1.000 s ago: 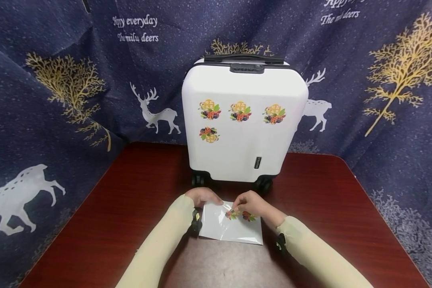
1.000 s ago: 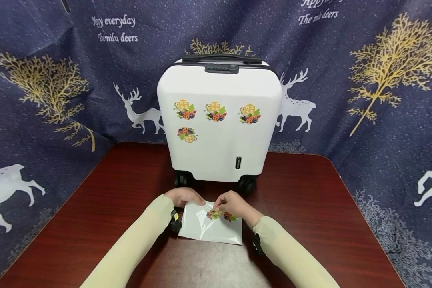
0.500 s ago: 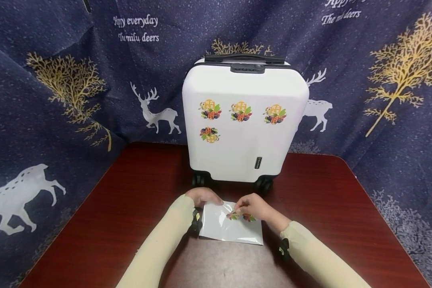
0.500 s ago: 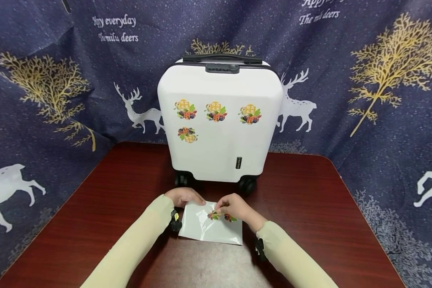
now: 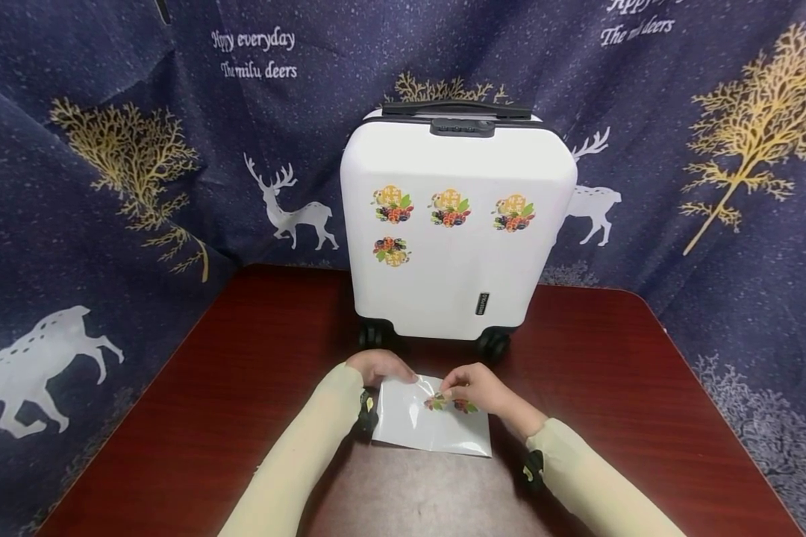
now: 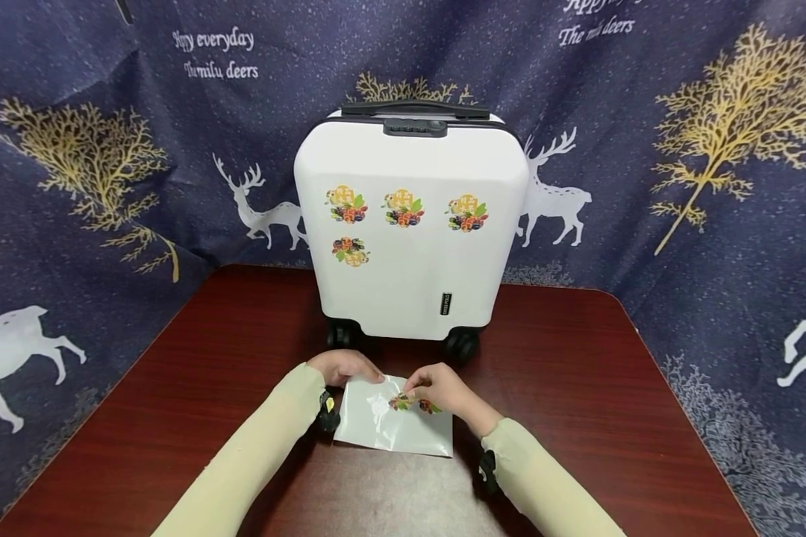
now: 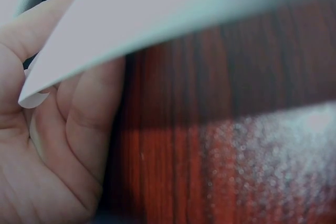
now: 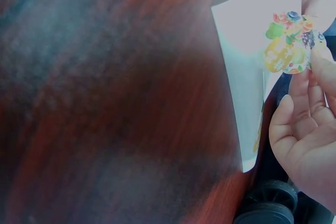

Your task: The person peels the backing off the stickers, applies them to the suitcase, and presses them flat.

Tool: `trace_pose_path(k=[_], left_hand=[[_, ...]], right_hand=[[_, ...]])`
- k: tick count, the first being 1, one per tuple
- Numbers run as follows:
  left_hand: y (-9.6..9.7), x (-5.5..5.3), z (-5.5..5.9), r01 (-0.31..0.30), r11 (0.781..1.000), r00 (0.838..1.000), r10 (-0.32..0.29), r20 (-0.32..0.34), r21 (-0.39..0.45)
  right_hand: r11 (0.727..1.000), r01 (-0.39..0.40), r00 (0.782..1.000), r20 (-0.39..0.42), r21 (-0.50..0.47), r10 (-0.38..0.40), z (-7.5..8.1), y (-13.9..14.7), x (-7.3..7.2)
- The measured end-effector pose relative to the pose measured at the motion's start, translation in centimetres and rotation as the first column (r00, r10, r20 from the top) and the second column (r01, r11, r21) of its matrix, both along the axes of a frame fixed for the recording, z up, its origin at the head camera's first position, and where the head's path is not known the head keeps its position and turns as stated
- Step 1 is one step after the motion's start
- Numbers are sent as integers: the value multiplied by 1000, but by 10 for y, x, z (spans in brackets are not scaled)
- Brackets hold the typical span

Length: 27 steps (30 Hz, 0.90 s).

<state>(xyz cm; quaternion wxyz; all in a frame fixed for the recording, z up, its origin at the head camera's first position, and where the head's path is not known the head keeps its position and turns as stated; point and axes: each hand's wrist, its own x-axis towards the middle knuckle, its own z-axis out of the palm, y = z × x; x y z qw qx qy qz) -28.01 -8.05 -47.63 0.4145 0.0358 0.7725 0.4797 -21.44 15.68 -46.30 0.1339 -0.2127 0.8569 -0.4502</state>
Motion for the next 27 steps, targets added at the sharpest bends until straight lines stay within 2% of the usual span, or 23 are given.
trace_pose_path(k=[11, 19, 27], left_hand=[[0, 0, -2, -28, 1000, 1000, 28, 1, -3], [0, 1, -1, -9, 1000, 1000, 9, -15, -10], [0, 1, -2, -1, 1000, 1000, 1, 1, -5]], right_hand=[[1000, -8, 1000, -21, -16, 7, -3, 3, 1], [999, -6, 1000, -11, -32, 5, -3, 5, 4], [999, -14, 1000, 0, -48, 14, -5, 7, 5]])
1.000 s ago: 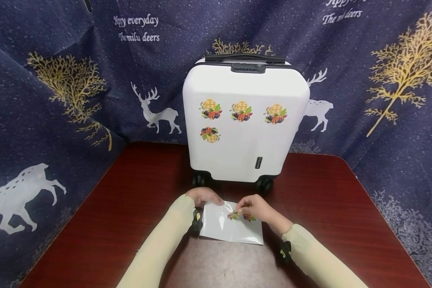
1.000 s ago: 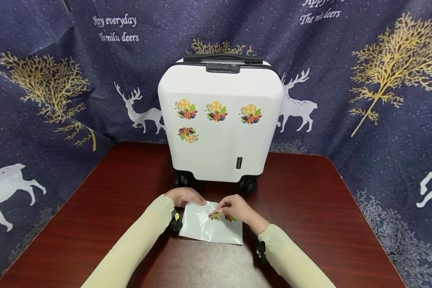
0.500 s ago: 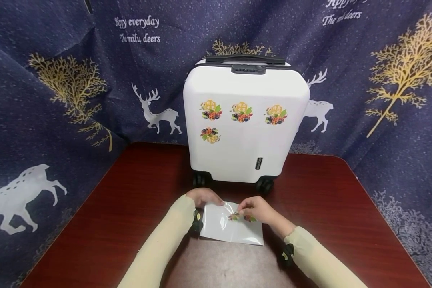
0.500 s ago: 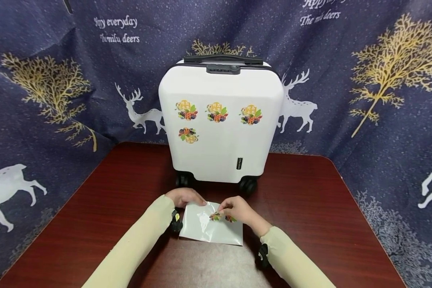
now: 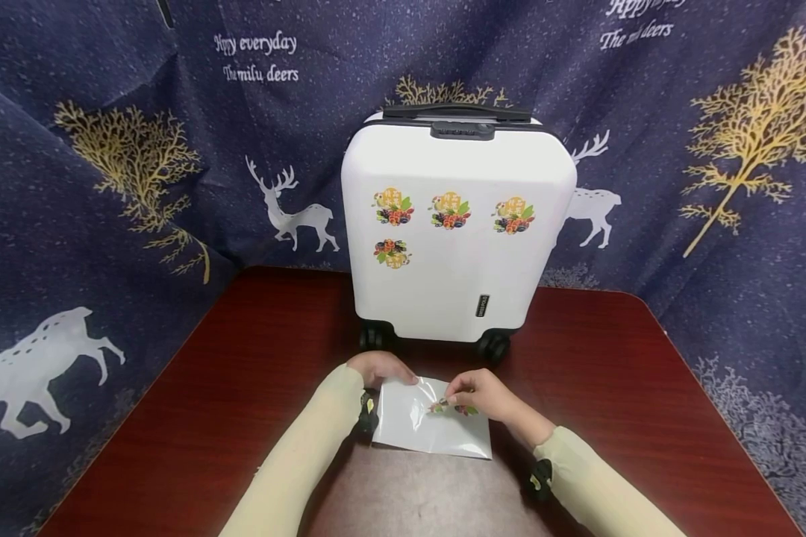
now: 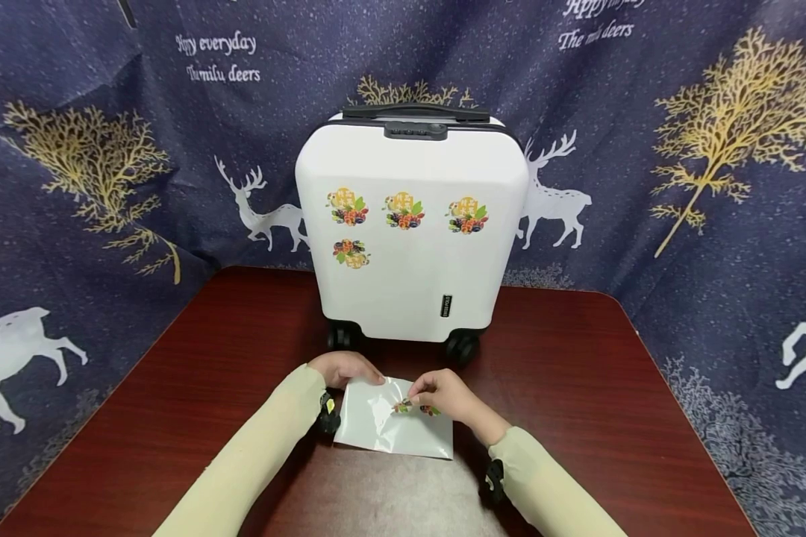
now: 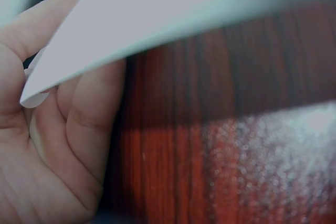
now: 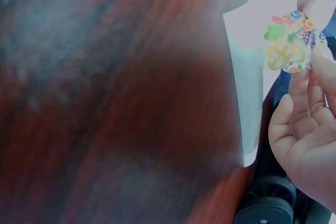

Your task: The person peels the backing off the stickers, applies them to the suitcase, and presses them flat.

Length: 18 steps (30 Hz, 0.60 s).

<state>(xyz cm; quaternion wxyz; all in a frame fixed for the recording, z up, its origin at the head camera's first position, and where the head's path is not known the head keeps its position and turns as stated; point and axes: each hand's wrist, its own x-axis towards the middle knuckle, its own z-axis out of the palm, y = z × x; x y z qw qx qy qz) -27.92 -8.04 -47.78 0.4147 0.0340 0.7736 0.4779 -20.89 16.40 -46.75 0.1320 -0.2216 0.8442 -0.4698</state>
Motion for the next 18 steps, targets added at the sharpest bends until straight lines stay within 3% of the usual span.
trace_pose_path(k=[18], left_hand=[[0, 4, 5, -13, 1000, 1000, 13, -3, 7]], right_hand=[[1000, 4, 1000, -13, -22, -4, -1, 4, 3]])
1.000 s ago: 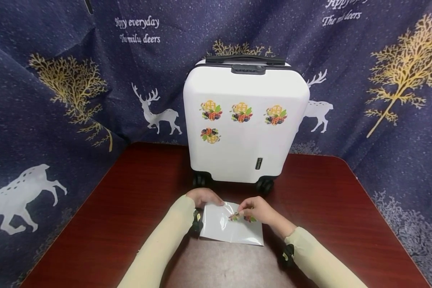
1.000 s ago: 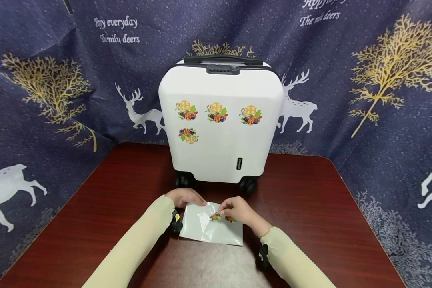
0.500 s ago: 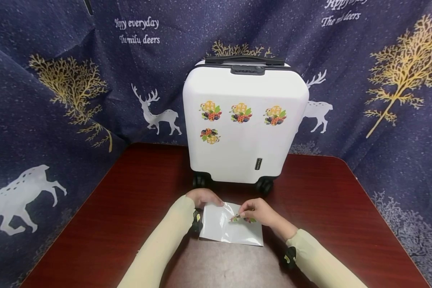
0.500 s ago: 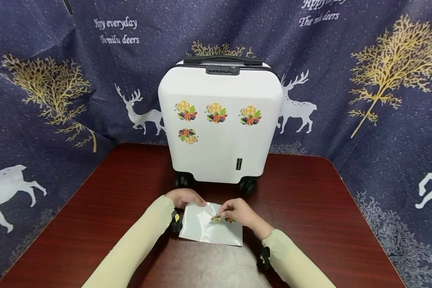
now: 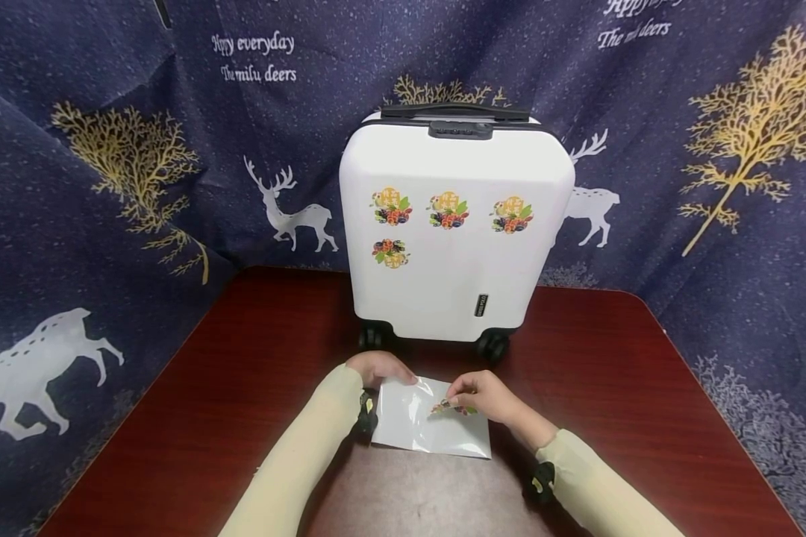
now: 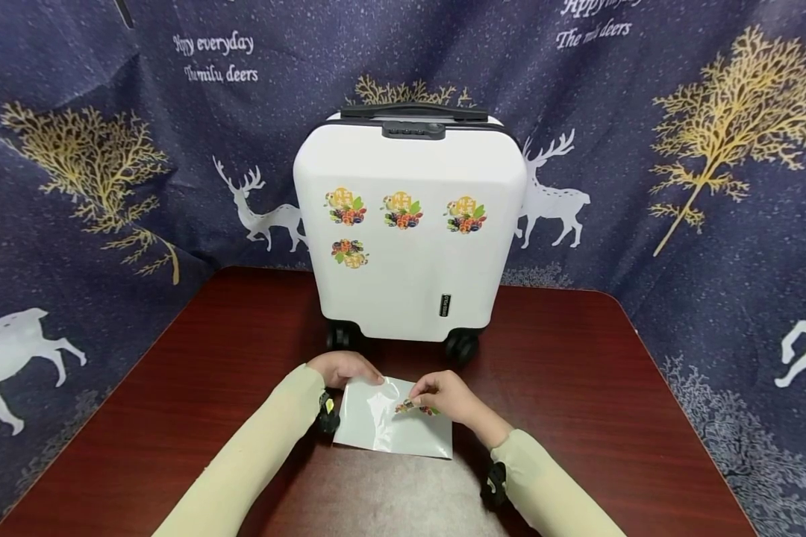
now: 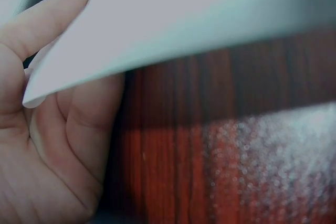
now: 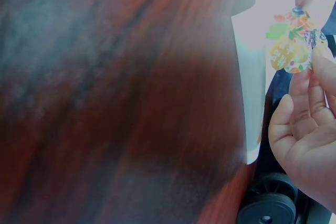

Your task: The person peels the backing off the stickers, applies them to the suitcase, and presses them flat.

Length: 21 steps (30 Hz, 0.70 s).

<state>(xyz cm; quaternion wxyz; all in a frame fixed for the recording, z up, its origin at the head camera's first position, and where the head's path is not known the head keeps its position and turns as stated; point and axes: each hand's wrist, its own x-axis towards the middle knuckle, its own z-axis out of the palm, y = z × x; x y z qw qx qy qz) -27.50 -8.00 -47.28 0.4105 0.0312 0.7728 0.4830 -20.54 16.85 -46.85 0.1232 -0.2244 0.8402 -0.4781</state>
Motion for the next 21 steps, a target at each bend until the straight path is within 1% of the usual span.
trace_pose_path(k=[5, 13, 17, 21], left_hand=[[0, -1, 0, -10, 1000, 1000, 10, 5, 0], [-1, -3, -3, -13, 1000, 1000, 13, 2, -19], [-1, -3, -4, -22, 1000, 1000, 22, 14, -12], [0, -4, -4, -16, 1000, 1000, 16, 16, -4]], right_hand=[[1000, 12, 1000, 5, 6, -12, 2, 1, 1], [1000, 18, 1000, 0, 22, -18, 0, 2, -1], [1000, 21, 1000, 13, 3, -21, 3, 3, -1], [999, 51, 999, 6, -10, -51, 9, 4, -1]])
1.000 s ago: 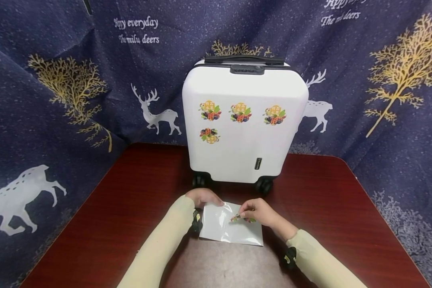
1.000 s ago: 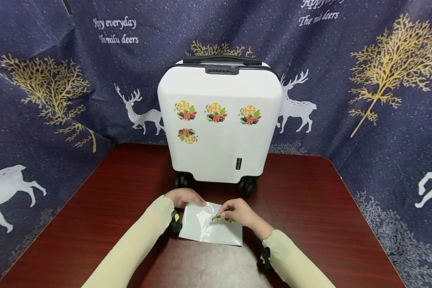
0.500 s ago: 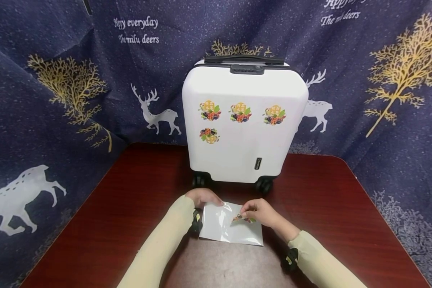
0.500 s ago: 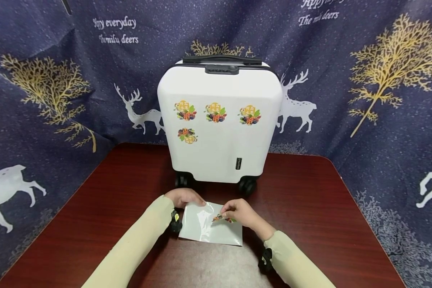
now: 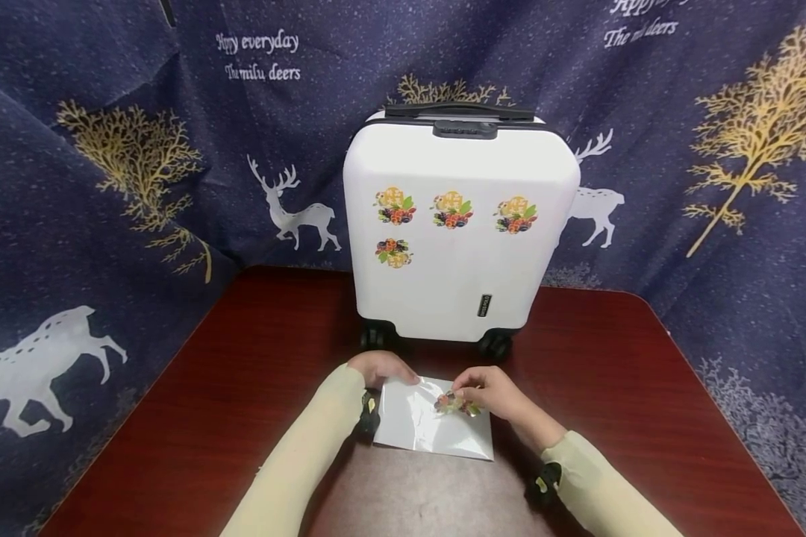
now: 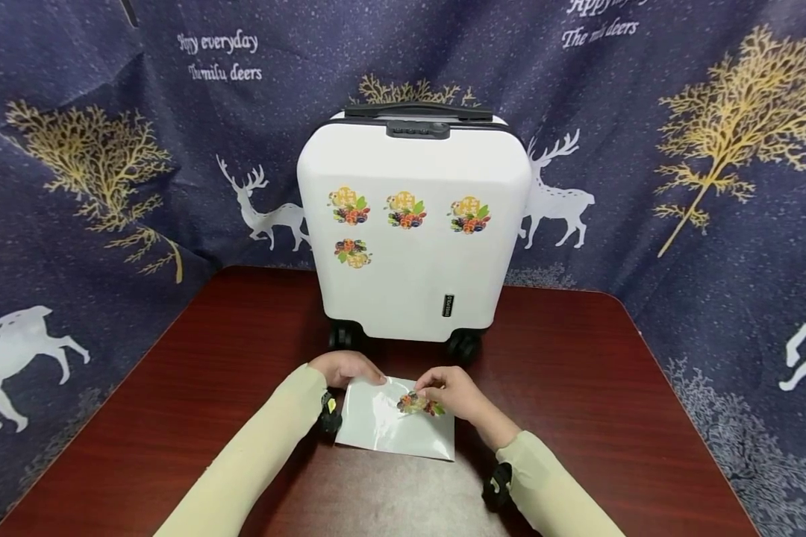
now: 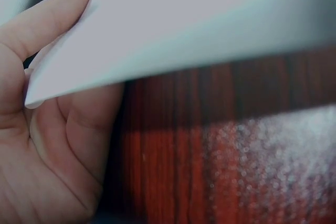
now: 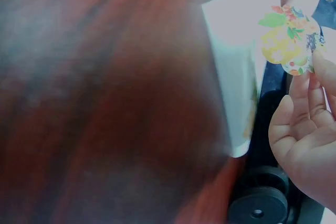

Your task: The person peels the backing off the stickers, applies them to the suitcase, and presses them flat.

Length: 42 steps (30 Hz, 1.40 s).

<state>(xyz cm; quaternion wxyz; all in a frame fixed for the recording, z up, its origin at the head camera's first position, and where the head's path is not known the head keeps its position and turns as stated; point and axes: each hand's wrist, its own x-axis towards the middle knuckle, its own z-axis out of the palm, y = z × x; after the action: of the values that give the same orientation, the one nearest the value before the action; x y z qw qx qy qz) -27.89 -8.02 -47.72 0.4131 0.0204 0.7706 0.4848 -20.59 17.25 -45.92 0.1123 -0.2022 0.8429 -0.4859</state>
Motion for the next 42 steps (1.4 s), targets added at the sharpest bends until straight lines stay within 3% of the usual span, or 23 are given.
trace_pose_path(k=[8, 13, 18, 25, 31, 42], left_hand=[[-1, 1, 2, 3, 1000, 1000, -3, -26, 10], [-1, 2, 3, 1, 1000, 999, -2, -49, -7], [-2, 3, 4, -4, 1000, 998, 3, -61, -13], [-2, 4, 4, -13, 1000, 998, 12, -57, -9], [-2, 3, 3, -18, 1000, 999, 18, -50, -6], [-2, 3, 3, -15, 1000, 999, 14, -43, -12]], right_hand=[[997, 71, 995, -70, -6, -72, 15, 4, -3], [992, 117, 992, -32, -43, -119, 23, 3, -4], [991, 117, 993, -5, -71, -118, 35, 4, -4], [989, 139, 987, -81, -41, -142, 50, 4, -7], [988, 137, 985, -92, -72, -143, 65, 2, -9], [984, 157, 984, -70, -80, -162, 84, 1, -16]])
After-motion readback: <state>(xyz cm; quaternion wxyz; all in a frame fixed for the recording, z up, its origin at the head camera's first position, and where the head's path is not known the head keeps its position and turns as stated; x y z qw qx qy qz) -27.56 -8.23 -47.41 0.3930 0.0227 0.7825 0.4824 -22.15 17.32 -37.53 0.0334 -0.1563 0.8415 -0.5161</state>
